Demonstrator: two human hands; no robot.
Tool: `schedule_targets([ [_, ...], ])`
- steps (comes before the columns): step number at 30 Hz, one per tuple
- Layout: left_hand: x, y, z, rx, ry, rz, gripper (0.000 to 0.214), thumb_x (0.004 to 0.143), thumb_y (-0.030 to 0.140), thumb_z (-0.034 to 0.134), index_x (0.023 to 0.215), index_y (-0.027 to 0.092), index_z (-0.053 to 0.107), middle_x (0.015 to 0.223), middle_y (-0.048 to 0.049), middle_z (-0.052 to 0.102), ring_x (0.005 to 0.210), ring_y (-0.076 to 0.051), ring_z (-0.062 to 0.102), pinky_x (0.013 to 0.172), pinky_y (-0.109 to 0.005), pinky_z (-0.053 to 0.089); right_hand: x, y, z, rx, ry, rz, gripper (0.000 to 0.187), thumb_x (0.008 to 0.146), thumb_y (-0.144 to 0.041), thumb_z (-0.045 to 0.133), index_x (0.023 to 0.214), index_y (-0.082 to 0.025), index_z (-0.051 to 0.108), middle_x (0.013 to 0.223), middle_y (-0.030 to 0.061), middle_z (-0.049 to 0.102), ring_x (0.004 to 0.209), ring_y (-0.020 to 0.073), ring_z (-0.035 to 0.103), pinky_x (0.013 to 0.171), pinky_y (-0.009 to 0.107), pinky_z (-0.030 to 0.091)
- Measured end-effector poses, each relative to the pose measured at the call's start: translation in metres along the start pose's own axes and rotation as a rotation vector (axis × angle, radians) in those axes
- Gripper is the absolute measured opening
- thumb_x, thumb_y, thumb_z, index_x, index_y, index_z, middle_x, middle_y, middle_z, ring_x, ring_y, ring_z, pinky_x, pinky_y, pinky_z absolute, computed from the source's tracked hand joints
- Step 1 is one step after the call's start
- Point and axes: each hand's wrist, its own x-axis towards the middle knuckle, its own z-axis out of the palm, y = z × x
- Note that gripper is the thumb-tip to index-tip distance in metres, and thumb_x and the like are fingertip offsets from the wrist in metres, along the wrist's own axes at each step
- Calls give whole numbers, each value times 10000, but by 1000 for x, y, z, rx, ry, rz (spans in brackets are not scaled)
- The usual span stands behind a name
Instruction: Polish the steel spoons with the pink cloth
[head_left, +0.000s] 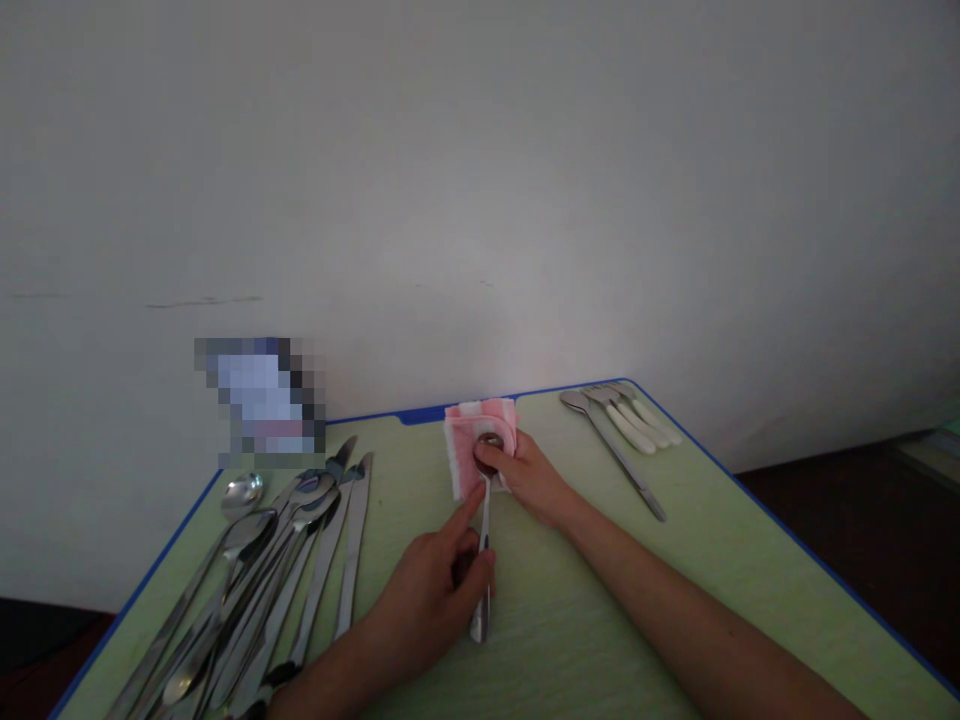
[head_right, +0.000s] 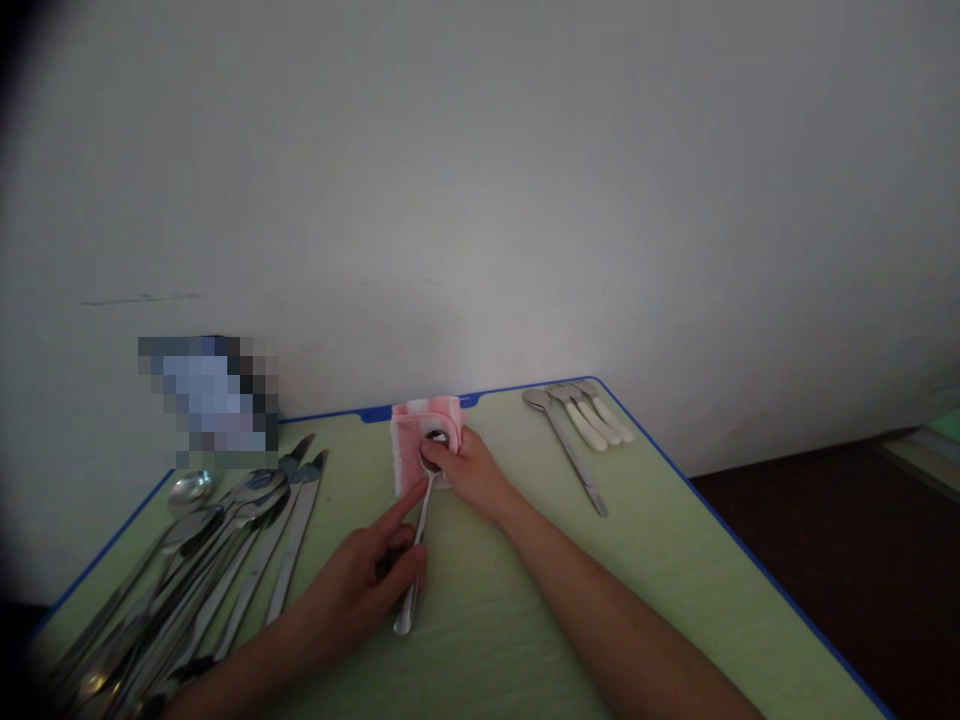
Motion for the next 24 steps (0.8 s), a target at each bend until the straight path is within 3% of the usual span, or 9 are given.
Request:
schedule_targets([
  [8,0,0,-1,6,-13,-3,620,857,233,428,1437,101,254,578,72,479,497,-100,415,489,-203,299,1,-2,7,331,157,158,200,591,-359,618,653,-174,570,566,-39,552,516,105,457,529,246,346],
  [18,-1,-2,2,-56,-16,-5,648,860,229,439,1454,108,207,618,52,591,494,-100,482,490,-196,355,0,-5,6,336,133,165,135,569,-300,580,609,-172,564,516,-47,549,480,97,443,509,236,336],
  [24,-1,2,0,-16,-14,-11,640,862,248,448,1448,112,230,638,41,630,506,-103,488,498,-198,347,3,5,4,284,108,134,161,620,-307,625,699,-169,598,592,-35,575,565,118,495,564,244,361],
])
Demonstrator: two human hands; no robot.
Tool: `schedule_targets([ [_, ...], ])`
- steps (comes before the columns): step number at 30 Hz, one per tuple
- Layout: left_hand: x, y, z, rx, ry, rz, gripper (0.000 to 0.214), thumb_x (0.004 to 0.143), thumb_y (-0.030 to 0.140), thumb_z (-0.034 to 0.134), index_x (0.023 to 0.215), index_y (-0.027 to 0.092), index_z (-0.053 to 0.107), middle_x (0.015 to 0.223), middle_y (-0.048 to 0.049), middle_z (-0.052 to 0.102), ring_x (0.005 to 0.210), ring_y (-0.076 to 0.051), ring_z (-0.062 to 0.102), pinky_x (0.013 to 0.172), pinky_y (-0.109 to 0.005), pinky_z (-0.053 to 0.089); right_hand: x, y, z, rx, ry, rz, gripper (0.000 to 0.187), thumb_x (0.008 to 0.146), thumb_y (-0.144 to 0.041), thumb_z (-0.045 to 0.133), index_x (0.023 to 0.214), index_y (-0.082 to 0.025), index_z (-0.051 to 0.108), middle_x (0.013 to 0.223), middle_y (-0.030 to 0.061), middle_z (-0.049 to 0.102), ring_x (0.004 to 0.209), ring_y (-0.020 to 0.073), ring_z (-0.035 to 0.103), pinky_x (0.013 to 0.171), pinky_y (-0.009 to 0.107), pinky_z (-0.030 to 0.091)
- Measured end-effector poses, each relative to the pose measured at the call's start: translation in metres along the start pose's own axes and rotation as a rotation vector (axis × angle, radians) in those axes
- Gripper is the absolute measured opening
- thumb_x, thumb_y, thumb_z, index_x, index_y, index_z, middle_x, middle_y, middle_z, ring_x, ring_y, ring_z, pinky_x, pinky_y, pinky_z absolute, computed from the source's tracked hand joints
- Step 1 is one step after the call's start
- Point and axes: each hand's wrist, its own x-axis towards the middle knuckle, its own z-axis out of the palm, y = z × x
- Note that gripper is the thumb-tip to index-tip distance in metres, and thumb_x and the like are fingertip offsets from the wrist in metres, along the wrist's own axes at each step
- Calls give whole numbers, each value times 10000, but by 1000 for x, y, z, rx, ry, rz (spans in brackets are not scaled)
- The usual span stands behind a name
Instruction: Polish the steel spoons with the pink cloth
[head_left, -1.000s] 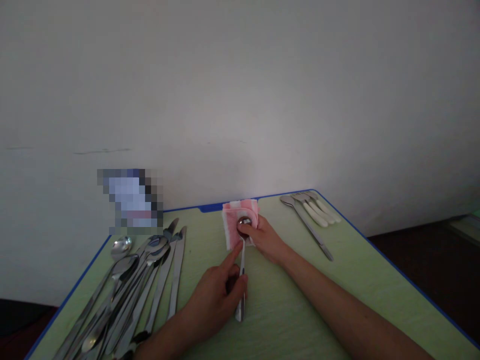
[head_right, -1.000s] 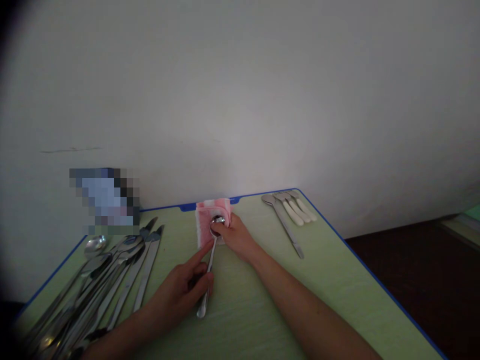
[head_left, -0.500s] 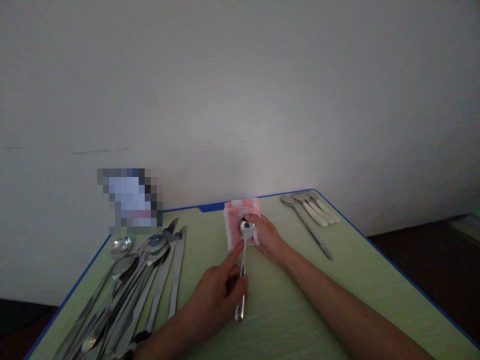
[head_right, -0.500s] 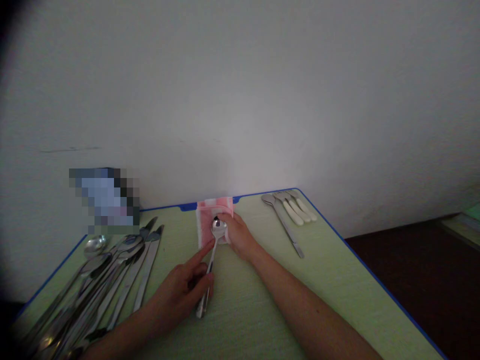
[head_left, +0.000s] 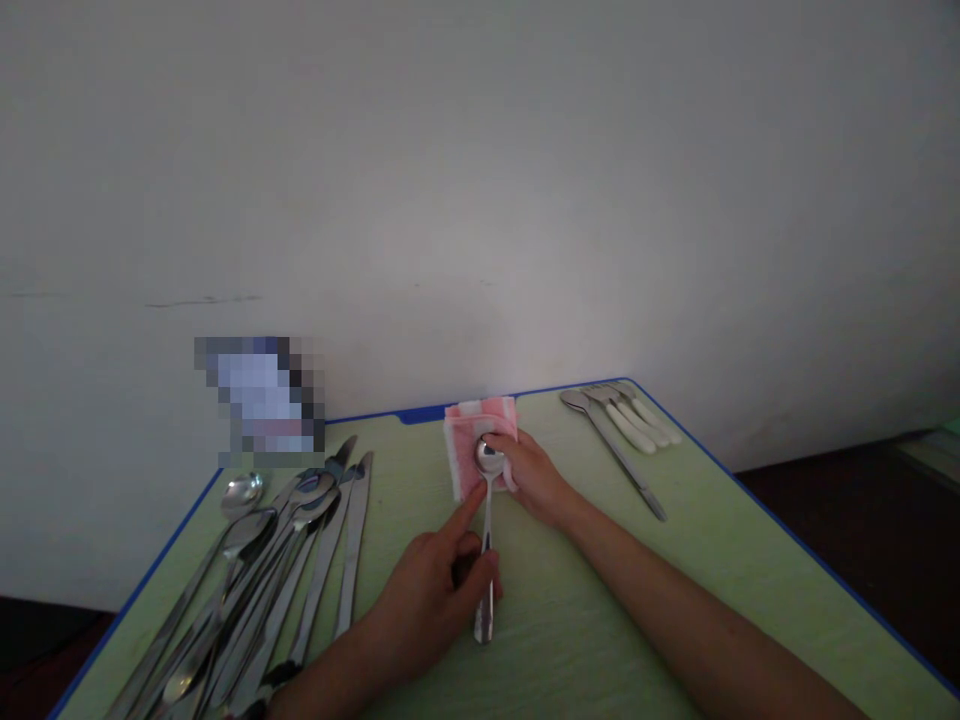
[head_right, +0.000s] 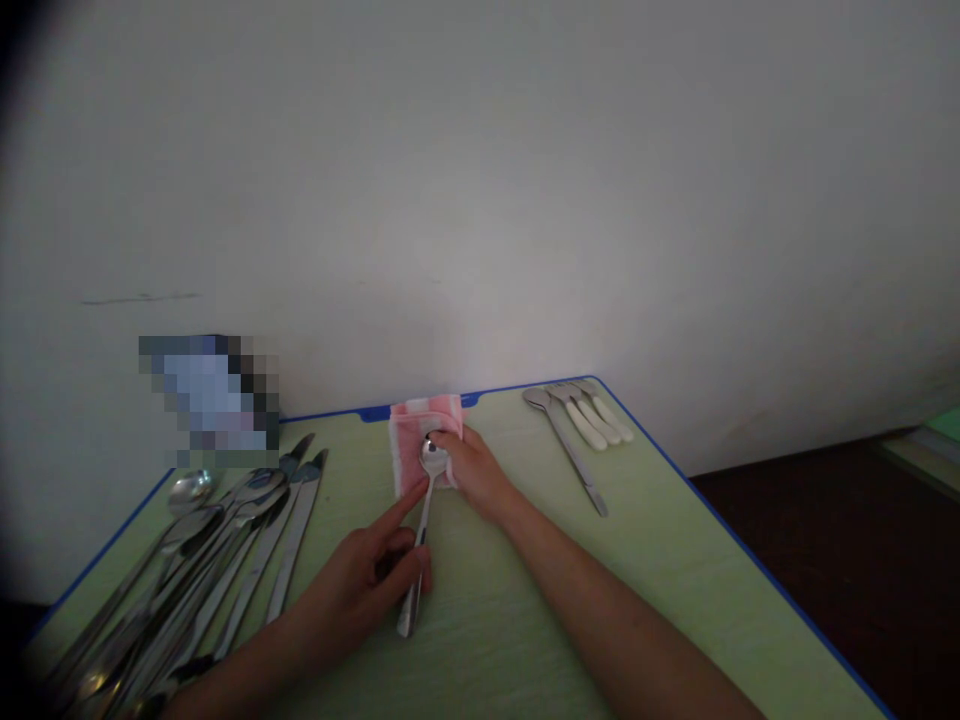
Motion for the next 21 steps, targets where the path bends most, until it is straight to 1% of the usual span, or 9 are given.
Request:
schedule_targets([
  [3,1,1,0,2,-14,-14,648,867,276,448,1451,116,220,667,28,664,514,-111,508,510,-208,362,3,5,-4,-63,-37,-40,193,655,-337,642,741,-167,613,638,-24,589,614,127,511,595,248,373],
  [7,2,1,-1,1,-21,-14,666,867,290,451,1456,113,195,698,14,693,546,-127,545,547,-223,396,2,5,-6,-111,-92,-87,235,698,-394,641,765,-170,616,671,-20,593,618,121,500,602,244,378],
  [13,1,-2,1,11,-16,-19,686,866,303,457,1460,109,175,686,11,692,543,-136,553,546,-233,396,-1,2,-5,-100,-118,-64,247,711,-413,630,761,-172,605,654,-26,581,587,112,487,585,239,374],
  [17,1,-1,2,-13,-9,-38,747,858,284,475,1473,118,85,672,26,686,537,-132,550,535,-224,397,-2,1,-4,-112,-159,-49,269,714,-439,627,760,-175,600,643,-35,560,563,101,460,560,230,359],
  [19,1,0,2,-30,4,-45,792,856,279,484,1474,115,17,675,30,687,530,-128,543,524,-220,390,-3,-2,-3,-127,-181,-63,290,708,-454,636,771,-173,606,674,-28,573,603,109,478,589,234,370],
  [21,2,0,2,-54,8,-54,830,856,281,492,1470,110,-39,686,27,693,527,-125,540,517,-218,383,-5,-5,-2,-174,-197,-96,310,711,-474,636,766,-170,616,708,-19,588,661,120,500,652,245,385],
])
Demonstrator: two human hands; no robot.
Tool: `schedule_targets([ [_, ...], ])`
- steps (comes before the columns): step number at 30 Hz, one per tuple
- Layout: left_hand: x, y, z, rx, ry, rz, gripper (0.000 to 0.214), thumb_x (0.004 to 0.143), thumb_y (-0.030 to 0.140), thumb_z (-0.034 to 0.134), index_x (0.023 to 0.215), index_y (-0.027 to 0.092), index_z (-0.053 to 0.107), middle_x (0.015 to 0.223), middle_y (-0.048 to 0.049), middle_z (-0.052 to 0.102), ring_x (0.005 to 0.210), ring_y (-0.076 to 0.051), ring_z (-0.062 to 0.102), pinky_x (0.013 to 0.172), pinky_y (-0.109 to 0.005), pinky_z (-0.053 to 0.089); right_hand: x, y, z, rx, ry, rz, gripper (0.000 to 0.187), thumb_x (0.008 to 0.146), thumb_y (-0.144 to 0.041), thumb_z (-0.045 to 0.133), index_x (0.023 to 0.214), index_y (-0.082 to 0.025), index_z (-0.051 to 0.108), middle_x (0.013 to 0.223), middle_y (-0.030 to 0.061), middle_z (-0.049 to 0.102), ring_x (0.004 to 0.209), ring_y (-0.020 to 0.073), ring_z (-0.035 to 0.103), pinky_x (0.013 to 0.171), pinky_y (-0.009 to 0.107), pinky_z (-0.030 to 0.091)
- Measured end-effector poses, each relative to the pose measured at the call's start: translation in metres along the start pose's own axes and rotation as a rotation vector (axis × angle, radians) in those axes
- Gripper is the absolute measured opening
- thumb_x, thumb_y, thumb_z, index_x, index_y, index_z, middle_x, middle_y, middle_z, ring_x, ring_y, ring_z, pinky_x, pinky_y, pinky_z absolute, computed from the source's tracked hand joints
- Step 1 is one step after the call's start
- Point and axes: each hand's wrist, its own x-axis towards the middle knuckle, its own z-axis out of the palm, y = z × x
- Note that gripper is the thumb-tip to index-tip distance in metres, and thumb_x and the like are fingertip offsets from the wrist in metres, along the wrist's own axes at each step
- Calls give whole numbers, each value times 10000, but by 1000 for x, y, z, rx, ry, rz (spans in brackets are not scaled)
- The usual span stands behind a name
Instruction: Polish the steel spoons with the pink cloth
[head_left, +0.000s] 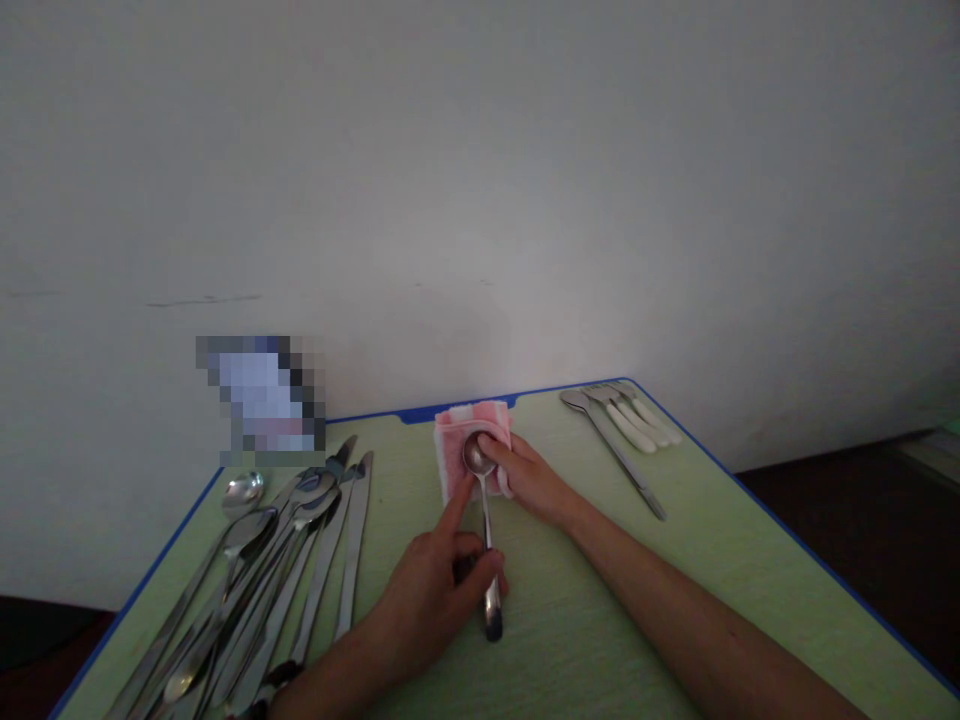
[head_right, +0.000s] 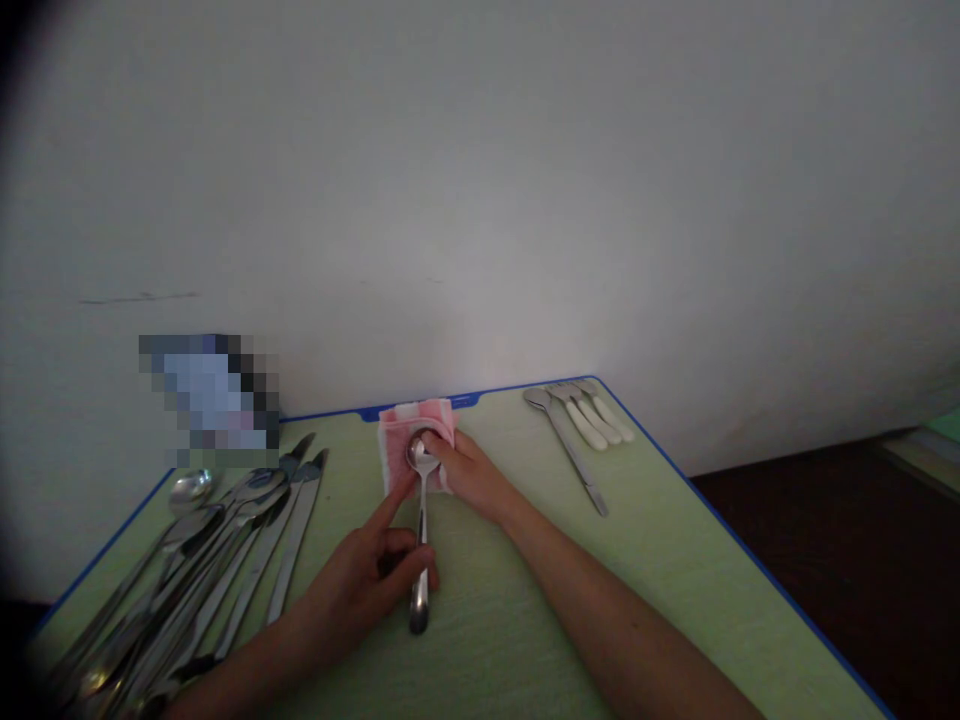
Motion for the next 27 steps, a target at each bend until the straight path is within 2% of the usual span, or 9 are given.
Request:
schedule_targets([
  [4,1,-2,0,-55,-10,1,856,862,288,498,1464,119,-86,729,14,707,531,-122,537,518,-217,382,-1,-2,1,-28,11,3,358,711,-521,626,774,-169,639,758,-5,621,725,140,527,739,271,396],
  [8,1,-1,0,-80,7,14,837,868,280,486,1467,131,-80,696,28,678,525,-118,525,524,-218,385,2,3,0,119,108,51,405,646,-527,679,830,-167,649,782,10,641,744,157,544,740,289,408],
  [11,1,2,-1,-95,18,22,790,878,267,455,1471,127,-49,686,33,643,511,-109,494,518,-215,375,3,4,1,200,139,55,371,620,-479,716,802,-166,638,745,3,625,710,147,531,713,281,409],
  [17,0,0,-3,-34,8,106,599,891,231,417,1442,142,199,651,46,565,534,-103,462,536,-210,343,4,3,4,234,254,-12,338,624,-459,720,643,-175,537,592,-43,510,590,103,439,599,241,370],
  [22,0,1,-4,81,10,132,540,858,195,424,1384,152,311,628,62,498,544,-107,444,546,-208,324,9,3,1,331,397,-21,373,611,-509,721,692,-191,544,620,-35,542,610,115,474,596,244,398],
  [25,-1,5,-4,149,-30,118,420,854,216,430,1267,143,459,636,46,530,548,-113,455,534,-209,311,10,1,0,410,393,-1,400,594,-535,728,732,-201,557,605,-35,555,610,126,503,621,256,432],
  [27,-3,8,-5,177,-61,120,293,870,242,426,1115,150,558,646,31,571,552,-116,470,534,-210,310,10,0,0,430,368,10,404,583,-527,742,745,-202,565,585,-40,556,603,129,515,623,258,442],
])
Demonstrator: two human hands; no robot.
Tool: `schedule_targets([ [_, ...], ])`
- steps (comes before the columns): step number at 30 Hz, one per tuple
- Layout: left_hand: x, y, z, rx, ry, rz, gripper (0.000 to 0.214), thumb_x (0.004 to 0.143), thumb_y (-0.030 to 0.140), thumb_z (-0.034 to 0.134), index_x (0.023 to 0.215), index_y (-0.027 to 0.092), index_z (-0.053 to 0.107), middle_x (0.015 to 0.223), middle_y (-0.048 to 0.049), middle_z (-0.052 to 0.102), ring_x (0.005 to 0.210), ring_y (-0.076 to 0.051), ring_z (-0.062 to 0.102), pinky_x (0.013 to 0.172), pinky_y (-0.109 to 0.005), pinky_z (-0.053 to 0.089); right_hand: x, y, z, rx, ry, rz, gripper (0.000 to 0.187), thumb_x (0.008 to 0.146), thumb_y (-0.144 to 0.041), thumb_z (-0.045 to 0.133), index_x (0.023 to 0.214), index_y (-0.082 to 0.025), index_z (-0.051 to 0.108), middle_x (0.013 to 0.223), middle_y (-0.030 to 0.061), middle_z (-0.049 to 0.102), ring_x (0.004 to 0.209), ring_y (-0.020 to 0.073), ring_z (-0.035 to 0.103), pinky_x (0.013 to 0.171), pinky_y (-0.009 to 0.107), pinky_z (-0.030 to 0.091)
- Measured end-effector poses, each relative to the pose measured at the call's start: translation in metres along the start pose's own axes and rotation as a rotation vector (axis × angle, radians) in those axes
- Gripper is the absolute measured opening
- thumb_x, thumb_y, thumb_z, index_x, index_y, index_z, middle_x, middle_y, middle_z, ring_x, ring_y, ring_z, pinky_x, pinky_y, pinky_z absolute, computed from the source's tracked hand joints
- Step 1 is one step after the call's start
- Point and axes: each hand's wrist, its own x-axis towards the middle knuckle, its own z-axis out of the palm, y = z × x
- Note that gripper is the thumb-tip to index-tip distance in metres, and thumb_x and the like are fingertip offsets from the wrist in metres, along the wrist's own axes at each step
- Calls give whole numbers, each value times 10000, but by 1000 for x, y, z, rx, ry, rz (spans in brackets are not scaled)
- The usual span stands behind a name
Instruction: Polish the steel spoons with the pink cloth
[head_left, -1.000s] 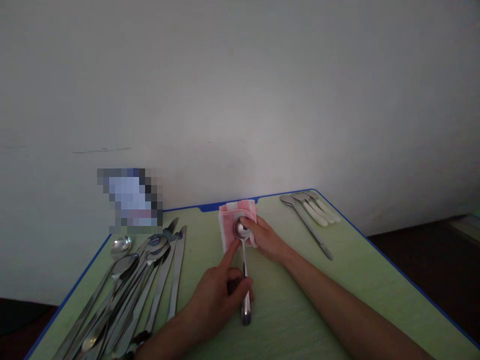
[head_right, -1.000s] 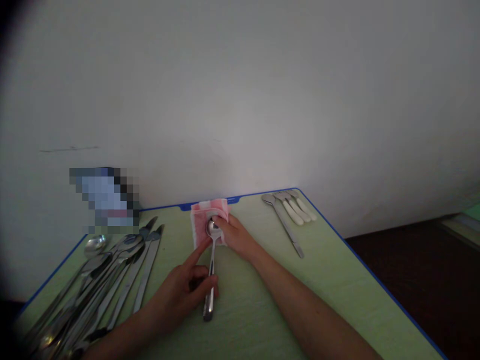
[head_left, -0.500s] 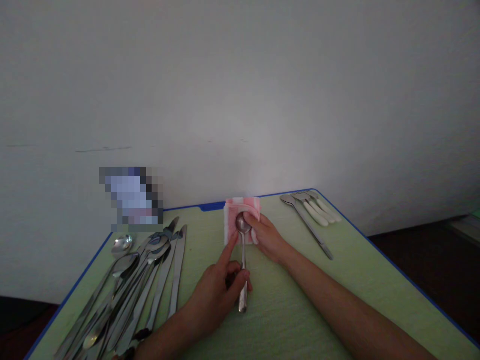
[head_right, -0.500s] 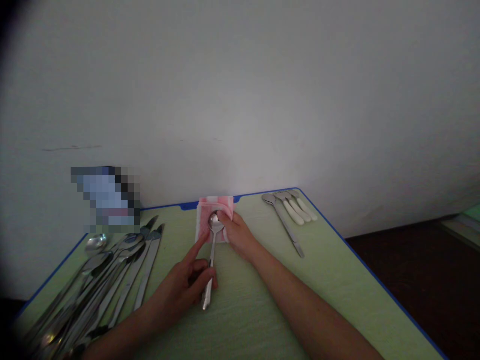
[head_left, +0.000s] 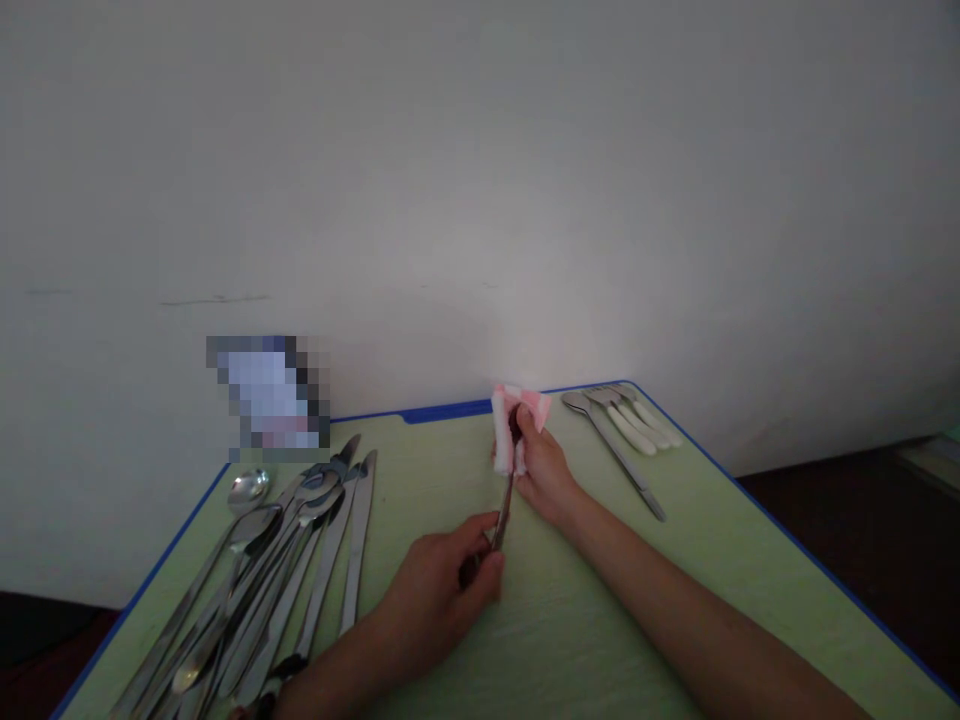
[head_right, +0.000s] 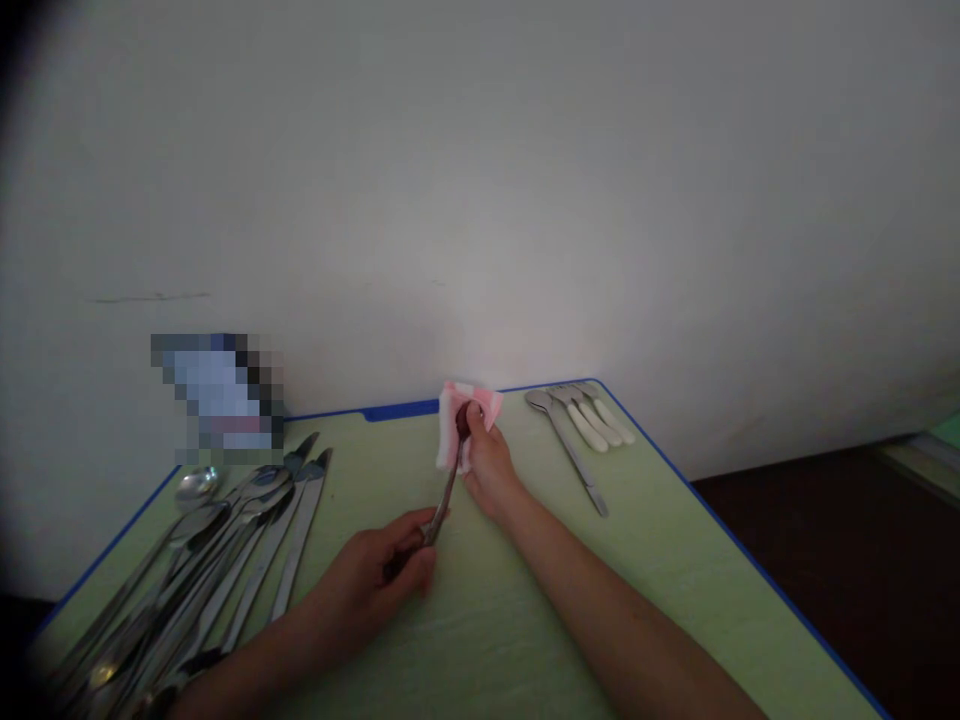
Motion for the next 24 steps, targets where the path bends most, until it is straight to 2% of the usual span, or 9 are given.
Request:
schedule_targets([
  [2,-1,2,-1,11,-18,18,212,883,251,421,968,165,596,655,25,596,552,-115,482,539,-208,315,-1,-1,0,-4,-32,16,401,582,-500,756,771,-193,581,609,-31,585,630,133,543,632,253,447],
  [4,-2,2,-2,5,-19,38,188,889,247,418,903,175,591,677,21,614,562,-117,496,549,-205,322,-2,-2,0,-20,-81,42,397,592,-474,762,804,-179,600,652,-12,623,667,139,572,644,250,448],
  [8,-2,0,-2,-67,4,48,206,904,259,402,993,178,569,719,13,617,590,-124,498,563,-202,340,-5,-5,0,-69,-199,108,389,593,-439,774,832,-170,627,680,-5,656,652,134,585,626,243,443],
  [13,2,-3,-1,-189,38,-18,280,909,279,398,1114,146,535,737,-1,605,573,-118,466,534,-201,347,-11,-9,-1,-148,-342,172,320,611,-386,773,794,-158,642,589,-29,614,531,100,521,533,219,407],
  [16,3,-3,0,-206,44,-29,336,898,268,406,1188,126,499,694,10,586,557,-116,454,521,-206,337,-9,-7,-2,-103,-269,166,288,606,-329,784,789,-155,646,639,-16,636,560,100,534,552,221,422],
  [21,2,-6,2,-179,18,-56,429,880,218,401,1294,104,400,631,37,570,525,-112,428,517,-214,319,3,-3,-4,136,21,55,185,634,-246,764,688,-169,604,653,-34,620,605,85,549,646,217,467],
  [24,0,-6,2,-184,43,-34,507,874,193,399,1365,125,292,649,48,574,532,-108,435,533,-211,327,6,0,-5,162,22,23,184,630,-205,762,707,-176,598,656,-48,606,618,79,543,659,215,474],
])
